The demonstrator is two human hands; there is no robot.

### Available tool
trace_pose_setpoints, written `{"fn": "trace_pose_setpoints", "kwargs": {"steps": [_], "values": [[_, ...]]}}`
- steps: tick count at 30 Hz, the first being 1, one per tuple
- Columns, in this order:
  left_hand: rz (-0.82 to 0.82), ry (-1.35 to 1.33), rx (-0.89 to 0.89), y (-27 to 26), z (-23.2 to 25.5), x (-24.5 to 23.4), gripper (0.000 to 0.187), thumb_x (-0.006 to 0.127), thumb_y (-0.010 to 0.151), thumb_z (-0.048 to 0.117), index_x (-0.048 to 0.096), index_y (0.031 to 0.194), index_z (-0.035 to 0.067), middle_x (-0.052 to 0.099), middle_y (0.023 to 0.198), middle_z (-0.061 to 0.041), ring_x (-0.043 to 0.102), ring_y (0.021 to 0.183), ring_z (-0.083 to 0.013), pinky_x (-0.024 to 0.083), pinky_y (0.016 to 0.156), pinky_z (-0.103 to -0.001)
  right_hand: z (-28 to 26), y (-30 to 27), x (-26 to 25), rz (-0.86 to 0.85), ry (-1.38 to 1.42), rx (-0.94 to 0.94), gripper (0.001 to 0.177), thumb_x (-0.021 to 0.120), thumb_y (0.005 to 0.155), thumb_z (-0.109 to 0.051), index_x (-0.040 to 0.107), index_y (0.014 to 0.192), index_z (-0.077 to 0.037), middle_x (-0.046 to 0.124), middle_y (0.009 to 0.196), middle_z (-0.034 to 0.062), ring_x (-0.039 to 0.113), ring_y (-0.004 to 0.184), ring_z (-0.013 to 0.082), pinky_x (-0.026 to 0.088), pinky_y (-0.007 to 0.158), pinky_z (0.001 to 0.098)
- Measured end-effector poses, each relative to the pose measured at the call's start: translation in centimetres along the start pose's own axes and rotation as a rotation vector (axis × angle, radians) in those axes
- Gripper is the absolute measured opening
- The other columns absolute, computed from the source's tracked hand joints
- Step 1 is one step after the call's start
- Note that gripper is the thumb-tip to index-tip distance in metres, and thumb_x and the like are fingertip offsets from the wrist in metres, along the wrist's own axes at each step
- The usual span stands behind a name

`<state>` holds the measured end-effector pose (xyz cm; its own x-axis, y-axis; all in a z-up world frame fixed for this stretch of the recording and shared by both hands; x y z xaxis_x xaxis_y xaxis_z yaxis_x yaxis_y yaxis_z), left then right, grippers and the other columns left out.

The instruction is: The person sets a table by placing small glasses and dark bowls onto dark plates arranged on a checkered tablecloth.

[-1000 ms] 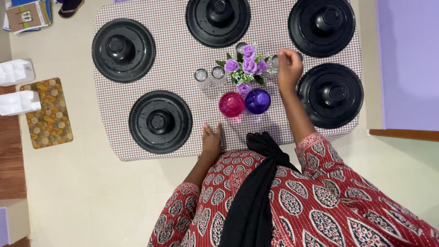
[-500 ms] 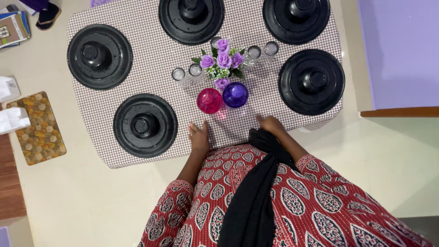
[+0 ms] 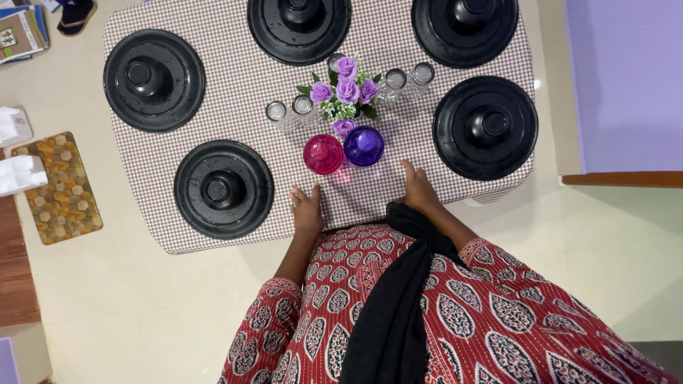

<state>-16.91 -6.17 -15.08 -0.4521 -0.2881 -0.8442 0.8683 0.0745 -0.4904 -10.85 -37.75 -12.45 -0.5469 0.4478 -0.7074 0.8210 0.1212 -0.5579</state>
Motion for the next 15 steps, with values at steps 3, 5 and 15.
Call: {"fn": "trace_pose_setpoints", "kwargs": {"steps": [3,5,15], "values": [[-0.036,-0.019,-0.02,0.0,-0.1,0.3,0.096,0.078,0.078,-0.005,0.029,0.156,0.02,0.012,0.158,-0.045,0.015,0.147,-0.0614,0.034,0.115,-0.066,0.3,0.5,0.3,-0.031,0.012,0.038,0.122,0.098,0.064,-0.028,0.019,0.157,-0.026,0.047,0.138,0.0315,0.058,0.122,0.0444,0.052,0.1,0.0507],[-0.044,-0.023,-0.025,-0.2,-0.1,0.2,0.096,0.078,0.078,-0.004,0.029,0.156,0.02,0.012,0.158,-0.045,0.015,0.148,-0.0611,0.034,0.115,-0.066,0.1,0.6,0.3,-0.044,0.019,0.061,0.121,0.098,0.063,-0.029,0.02,0.157,-0.026,0.047,0.139,0.031,0.059,0.123,0.0439,0.053,0.101,0.0498],[-0.108,-0.03,-0.051,-1.0,0.7,-1.7,0.106,0.09,0.072,0.008,0.027,0.156,0.023,0.011,0.16,-0.041,0.015,0.15,-0.0566,0.035,0.116,-0.062,0.1,0.9,0.2,-0.037,-0.014,0.107,0.123,0.099,0.061,-0.026,0.02,0.156,-0.027,0.049,0.138,0.0306,0.059,0.123,0.0458,0.053,0.1,0.0498]]}}
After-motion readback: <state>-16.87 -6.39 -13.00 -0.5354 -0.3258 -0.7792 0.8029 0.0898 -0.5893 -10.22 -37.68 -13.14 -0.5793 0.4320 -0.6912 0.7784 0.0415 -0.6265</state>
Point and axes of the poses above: each hand's wrist, its own y-axis towards the middle knuckle, its own x-axis out of the palm, z = x × y, the point moved 7 cm from there along y, towards the middle knuckle
